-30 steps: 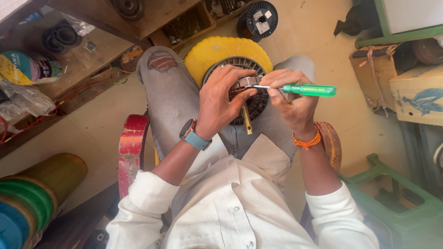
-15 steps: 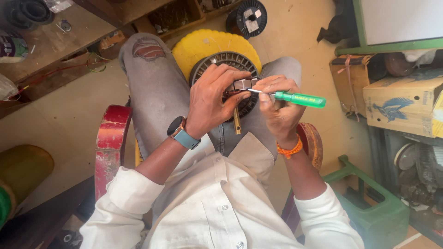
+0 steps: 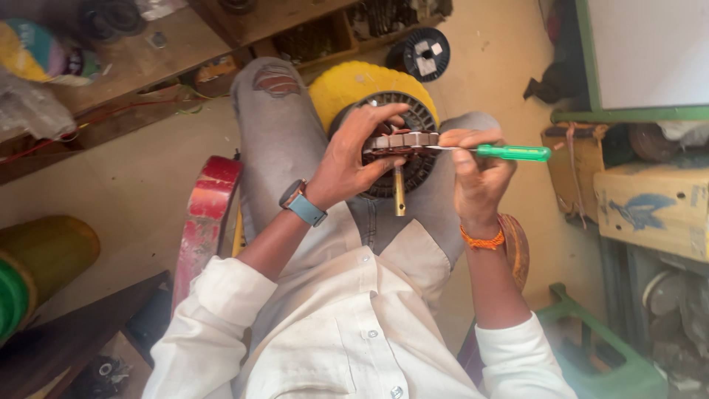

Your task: The person sits with a fan motor armature on their lap and fits small white insulating strips between the copper commutator segments by hand. They use a green-handled screwdriver to press and pry the strips into place and scissors to trim the strips, working around the armature.

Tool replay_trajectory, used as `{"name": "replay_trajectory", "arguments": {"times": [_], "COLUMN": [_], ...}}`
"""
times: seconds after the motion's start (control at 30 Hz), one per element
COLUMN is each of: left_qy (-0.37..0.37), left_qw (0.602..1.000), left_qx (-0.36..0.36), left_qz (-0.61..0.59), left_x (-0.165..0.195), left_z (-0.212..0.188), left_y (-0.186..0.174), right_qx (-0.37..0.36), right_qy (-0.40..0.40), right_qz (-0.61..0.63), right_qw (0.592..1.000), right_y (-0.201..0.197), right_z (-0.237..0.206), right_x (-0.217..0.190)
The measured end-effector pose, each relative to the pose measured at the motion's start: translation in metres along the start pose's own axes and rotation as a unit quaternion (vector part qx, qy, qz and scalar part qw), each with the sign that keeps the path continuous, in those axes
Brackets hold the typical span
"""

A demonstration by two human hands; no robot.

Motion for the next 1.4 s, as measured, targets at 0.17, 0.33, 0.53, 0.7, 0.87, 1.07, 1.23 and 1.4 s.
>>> {"name": "replay_trajectory", "arguments": {"times": [0.17,0.33,0.53,0.7,0.87,1.07,1.23,1.4], "left_qy": [-0.043,-0.039,-0.012,-0.028,-0.042,-0.026,-0.074,-0.044], "left_qw": [0.999,0.994,0.983,0.982,0.983,0.993,0.989,0.993], "left_qx": [-0.013,-0.019,-0.092,-0.121,-0.131,-0.071,-0.077,-0.054], "left_qz": [0.01,0.099,0.158,0.141,0.125,0.093,0.1,0.099], "left_x": [-0.009,-0.002,0.013,0.014,0.006,0.012,0.005,0.01], "left_z": [-0.011,0.002,0.019,0.027,0.026,0.027,0.026,0.024], "left_y": [-0.001,0.005,0.01,0.009,0.01,0.003,0.007,0.005], "right_qx": [0.007,-0.043,-0.063,-0.057,-0.081,-0.064,-0.021,0.02], "right_qy": [0.027,-0.006,-0.011,0.008,0.024,0.019,0.05,0.008], "right_qz": [0.061,-0.021,-0.064,-0.054,-0.085,-0.183,-0.207,-0.257], "right_qw": [0.998,0.999,0.996,0.997,0.993,0.981,0.977,0.966], "right_y": [-0.001,0.006,0.016,0.012,0.016,0.032,0.043,0.058], "right_z": [0.006,0.004,0.007,0.015,0.016,0.021,0.021,0.007], "right_x": [0.006,-0.014,-0.02,-0.02,-0.021,-0.036,-0.044,-0.05]}}
Point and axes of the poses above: each hand's wrist, its own z-axis towards the middle knuckle, its own y-axis out of the palm, x = y × z, the point moved 8 cm from there along z, towards the middle knuckle, and after that the axes turned 4 degrees about x, right-handed, at the moved point
